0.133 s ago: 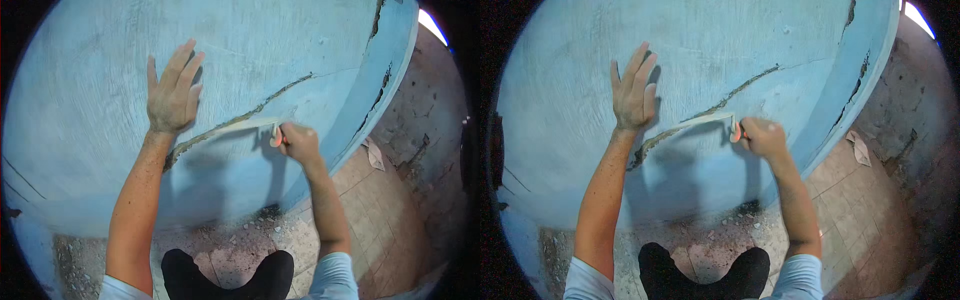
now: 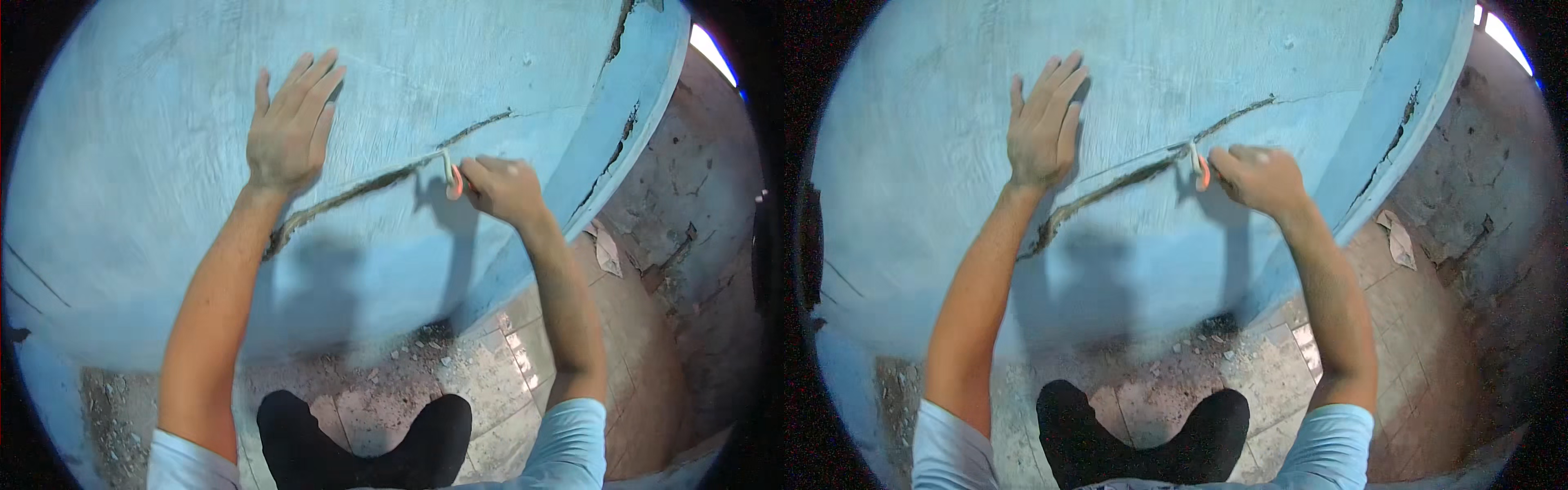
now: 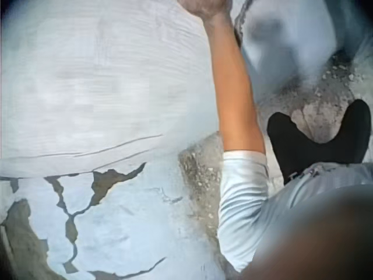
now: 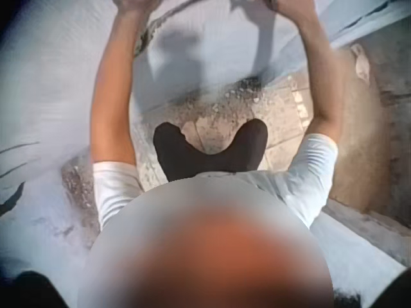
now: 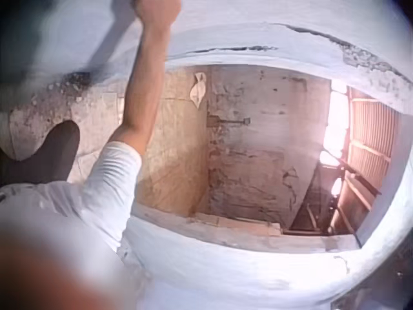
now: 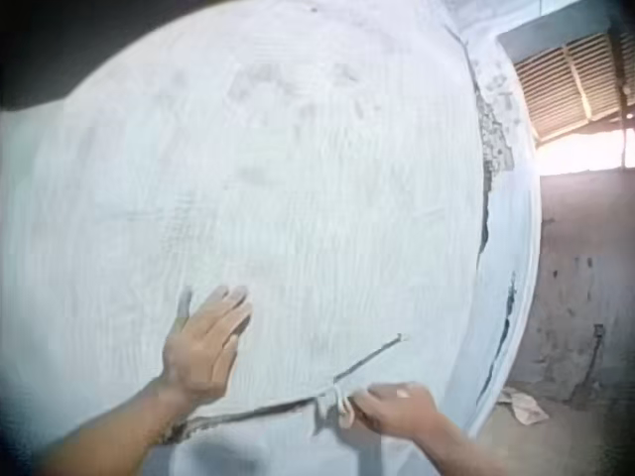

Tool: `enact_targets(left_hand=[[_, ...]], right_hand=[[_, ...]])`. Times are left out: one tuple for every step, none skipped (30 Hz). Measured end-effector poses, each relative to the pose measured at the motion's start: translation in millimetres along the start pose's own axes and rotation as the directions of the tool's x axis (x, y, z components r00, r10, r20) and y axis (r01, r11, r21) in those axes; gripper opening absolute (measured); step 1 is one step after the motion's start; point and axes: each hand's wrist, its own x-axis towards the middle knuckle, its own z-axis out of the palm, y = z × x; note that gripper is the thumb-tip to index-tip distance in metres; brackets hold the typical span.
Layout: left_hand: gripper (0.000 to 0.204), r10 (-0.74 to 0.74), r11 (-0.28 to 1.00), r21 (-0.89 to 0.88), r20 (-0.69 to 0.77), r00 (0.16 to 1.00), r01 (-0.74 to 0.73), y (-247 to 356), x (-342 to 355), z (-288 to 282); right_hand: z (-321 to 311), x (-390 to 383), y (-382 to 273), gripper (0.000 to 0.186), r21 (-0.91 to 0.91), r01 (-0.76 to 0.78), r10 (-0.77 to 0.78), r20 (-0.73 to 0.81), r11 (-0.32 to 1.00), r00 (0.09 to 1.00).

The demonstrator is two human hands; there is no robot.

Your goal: The person scrapes and smooths a crack in a blue wall using a trowel.

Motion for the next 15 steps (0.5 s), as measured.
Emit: enact_targets(left_hand=[[0.041, 0.009, 0.999, 0.050, 0.066, 0.998, -0.012, 1, -1, -5], [0.038, 0.023, 1.000, -0.003, 0.122, 0.992, -0.023, 3, 5, -7], [0.038, 0.011, 1.000, -0.003, 0.120, 0.993, -0.010, -7, 12, -18], [0.040, 0.137, 0.978, 0.132, 0.188, 0.973, -0.163, -29, 16, -32], [0.042, 0.247, 0.916, 0.248, 0.272, 0.930, -0.316, -48, 16, -42], [0.047, 0.149, 0.859, 0.439, 0.277, 0.949, -0.263, -56, 16, -55], [0.047, 0.143, 0.858, 0.446, 0.268, 0.953, -0.255, -58, 16, -60], [0.049, 0.130, 0.866, 0.438, 0.266, 0.955, -0.240, -58, 16, -62], [0.052, 0.118, 0.880, 0.418, 0.271, 0.955, -0.227, -54, 15, -61], [0.055, 0.106, 0.890, 0.402, 0.279, 0.954, -0.217, -53, 19, -61], [0.055, 0.102, 0.891, 0.402, 0.278, 0.955, -0.212, -53, 17, -60], [0.055, 0.094, 0.890, 0.405, 0.285, 0.954, -0.209, -50, 17, -59], [0.056, 0.087, 0.889, 0.409, 0.292, 0.953, -0.207, -50, 16, -58], [0.057, 0.095, 0.899, 0.385, 0.294, 0.951, -0.209, -52, 15, -56], [0.057, 0.096, 0.898, 0.388, 0.291, 0.952, -0.210, -54, 13, -57]], right_hand=[[-8, 5, -1, 0.016, -0.013, 0.030, -0.028, 0.081, 0.999, 0.996], [-17, 3, 3, 0.016, -0.019, 0.032, -0.029, 0.106, 0.999, 0.994], [-23, 6, 7, 0.020, -0.078, 0.068, -0.048, 0.235, 0.995, 0.971], [-25, 12, 6, 0.024, -0.134, 0.109, -0.056, 0.352, 0.985, 0.934], [-28, 18, 2, 0.024, -0.135, 0.116, -0.061, 0.353, 0.984, 0.934], [-36, 25, -3, 0.025, -0.014, 0.100, -0.095, 0.201, 0.995, 0.975], [-41, 30, -6, 0.027, 0.110, 0.103, -0.108, 0.044, 0.989, 0.993], [-34, 24, -7, 0.030, 0.222, 0.051, -0.043, -0.043, 0.974, 0.998], [-21, 19, -2, 0.029, 0.372, 0.125, -0.054, -0.196, 0.920, 0.979], [-11, 15, 6, 0.028, 0.144, 0.018, -0.035, 0.119, 0.989, 0.992], [-11, 25, 3, 0.027, -0.105, -0.012, 0.054, 0.403, 0.994, 0.914], [-18, 29, 3, 0.027, -0.105, -0.009, 0.051, 0.405, 0.994, 0.913], [-29, 32, 5, 0.026, -0.066, 0.009, 0.021, 0.426, 0.998, 0.905], [-40, 37, 2, 0.026, -0.030, 0.024, -0.008, 0.442, 0.999, 0.897], [-39, 39, -1, 0.026, -0.032, 0.024, -0.008, 0.438, 0.999, 0.899]])
